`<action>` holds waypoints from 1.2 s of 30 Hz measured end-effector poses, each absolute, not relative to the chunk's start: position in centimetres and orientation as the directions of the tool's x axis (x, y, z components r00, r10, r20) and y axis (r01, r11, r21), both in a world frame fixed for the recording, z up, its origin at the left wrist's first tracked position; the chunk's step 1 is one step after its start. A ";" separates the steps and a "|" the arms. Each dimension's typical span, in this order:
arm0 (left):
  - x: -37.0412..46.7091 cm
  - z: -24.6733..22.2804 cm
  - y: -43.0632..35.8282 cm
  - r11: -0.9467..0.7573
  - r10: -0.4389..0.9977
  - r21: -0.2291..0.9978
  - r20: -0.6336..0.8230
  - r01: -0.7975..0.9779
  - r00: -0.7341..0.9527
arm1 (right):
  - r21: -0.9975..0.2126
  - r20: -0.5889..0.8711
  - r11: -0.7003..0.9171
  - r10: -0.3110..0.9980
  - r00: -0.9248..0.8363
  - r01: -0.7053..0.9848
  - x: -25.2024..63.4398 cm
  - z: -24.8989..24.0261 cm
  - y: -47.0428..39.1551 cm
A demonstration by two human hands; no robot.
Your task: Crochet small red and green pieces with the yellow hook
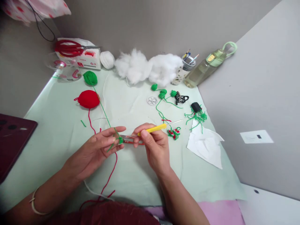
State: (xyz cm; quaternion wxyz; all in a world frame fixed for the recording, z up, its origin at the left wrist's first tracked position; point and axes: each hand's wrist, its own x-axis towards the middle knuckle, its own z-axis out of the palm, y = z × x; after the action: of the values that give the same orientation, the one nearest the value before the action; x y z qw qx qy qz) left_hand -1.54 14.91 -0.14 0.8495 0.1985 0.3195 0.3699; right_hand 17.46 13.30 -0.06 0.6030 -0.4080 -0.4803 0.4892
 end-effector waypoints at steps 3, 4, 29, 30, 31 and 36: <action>-1.2 -0.3 14.5 0.610 0.777 0.646 -0.373 -0.459 0.507 | -0.972 0.225 0.224 0.974 -0.008 -0.069 17.0 -0.1 13.1; -1.2 -0.4 14.5 0.607 0.779 0.653 -0.375 -0.453 0.504 | -0.972 0.233 0.233 0.972 -0.008 -0.036 16.9 -0.1 13.0; -1.2 -0.3 14.2 0.501 0.860 0.751 -0.373 -0.430 0.349 | -0.912 0.358 0.357 0.933 -0.031 0.200 16.9 -0.8 12.5; -1.1 -0.4 14.1 0.512 0.854 0.740 -0.382 -0.437 0.354 | -0.835 0.429 0.430 0.899 -0.084 0.342 16.8 -0.9 12.2; -1.0 -0.4 14.0 0.531 0.843 0.717 -0.392 -0.452 0.369 | -0.734 0.493 0.500 0.858 -0.146 0.459 16.7 -1.0 12.0; -1.1 -0.6 14.3 0.665 0.736 0.557 -0.375 -0.498 0.564 | -0.678 0.583 0.563 0.803 -0.122 0.472 16.8 -0.9 11.8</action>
State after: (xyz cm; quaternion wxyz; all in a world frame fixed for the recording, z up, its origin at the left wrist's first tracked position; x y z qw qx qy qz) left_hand -1.06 14.33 -0.60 0.8618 0.1985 0.2997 0.3578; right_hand 16.77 11.78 -0.88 0.4983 -0.4367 -0.7303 0.1661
